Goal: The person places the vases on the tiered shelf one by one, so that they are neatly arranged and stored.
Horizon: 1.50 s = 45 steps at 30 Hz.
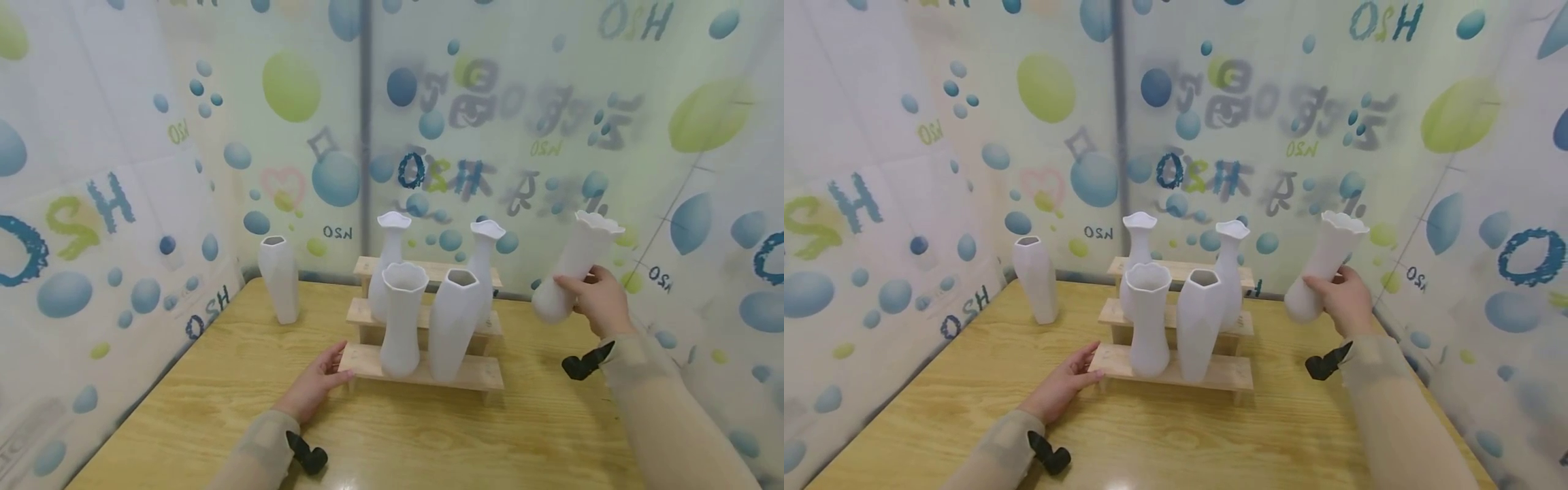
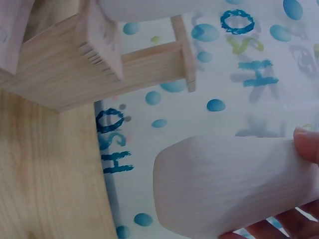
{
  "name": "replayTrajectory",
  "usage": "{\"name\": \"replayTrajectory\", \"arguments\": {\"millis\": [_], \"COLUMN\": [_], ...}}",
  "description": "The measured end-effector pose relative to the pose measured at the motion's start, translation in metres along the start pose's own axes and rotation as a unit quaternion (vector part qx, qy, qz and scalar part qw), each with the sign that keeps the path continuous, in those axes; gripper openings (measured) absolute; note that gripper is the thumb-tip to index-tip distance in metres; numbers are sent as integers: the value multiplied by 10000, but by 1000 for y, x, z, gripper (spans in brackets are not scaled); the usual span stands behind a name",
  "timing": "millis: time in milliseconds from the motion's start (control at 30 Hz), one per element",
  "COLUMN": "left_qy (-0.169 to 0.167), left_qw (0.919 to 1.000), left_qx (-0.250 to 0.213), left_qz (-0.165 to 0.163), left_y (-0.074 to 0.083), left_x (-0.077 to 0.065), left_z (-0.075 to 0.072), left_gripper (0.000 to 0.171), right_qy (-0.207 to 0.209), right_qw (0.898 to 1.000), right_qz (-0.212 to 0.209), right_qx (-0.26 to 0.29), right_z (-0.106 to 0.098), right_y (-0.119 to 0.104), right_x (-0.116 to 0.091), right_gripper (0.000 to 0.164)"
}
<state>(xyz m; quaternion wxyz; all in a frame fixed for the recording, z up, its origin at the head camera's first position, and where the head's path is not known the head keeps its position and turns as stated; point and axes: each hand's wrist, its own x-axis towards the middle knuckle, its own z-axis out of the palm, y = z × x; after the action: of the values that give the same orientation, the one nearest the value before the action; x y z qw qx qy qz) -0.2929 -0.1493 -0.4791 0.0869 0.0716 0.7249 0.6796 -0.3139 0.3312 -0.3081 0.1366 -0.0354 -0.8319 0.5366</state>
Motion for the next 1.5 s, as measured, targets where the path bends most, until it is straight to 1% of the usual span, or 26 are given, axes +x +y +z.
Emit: {"name": "replayTrajectory", "arguments": {"millis": [200, 467, 733, 833, 1000, 1167, 1400, 1500], "left_qy": [38, -40, 43, -7, -19, -31, -42, -63], "left_qw": [10000, 10000, 10000, 10000, 10000, 10000, 10000, 9999], "left_qx": [-48, -31, -15, 4, 46, 49, -19, -56], "left_qz": [16, 18, -11, 11, 43, 29, 85, 131], "left_y": [0, -2, -5, -5, -3, -1, -3, -5], "left_x": [1, 1, 1, 2, 1, -1, 0, 1], "left_z": [-1, -1, -2, -3, -2, -1, -1, -1], "left_gripper": [73, 73, 76, 76, 74, 73, 72, 72], "right_qy": [-162, -332, -306, -348, -402, -533, -601, -633], "right_qw": [9996, 9992, 9989, 9988, 9987, 9980, 9980, 9978], "right_qz": [-209, -231, -345, -337, -262, -205, -189, -181], "right_qx": [-79, -19, 17, 55, 169, 273, 94, 73], "right_z": [2, 10, 23, 27, 36, 46, 60, 66], "right_y": [-22, -49, -74, -82, -90, -93, -95, -95], "right_x": [6, 15, 30, 32, 38, 44, 49, 52], "right_gripper": [81, 80, 81, 80, 76, 73, 72, 68]}}
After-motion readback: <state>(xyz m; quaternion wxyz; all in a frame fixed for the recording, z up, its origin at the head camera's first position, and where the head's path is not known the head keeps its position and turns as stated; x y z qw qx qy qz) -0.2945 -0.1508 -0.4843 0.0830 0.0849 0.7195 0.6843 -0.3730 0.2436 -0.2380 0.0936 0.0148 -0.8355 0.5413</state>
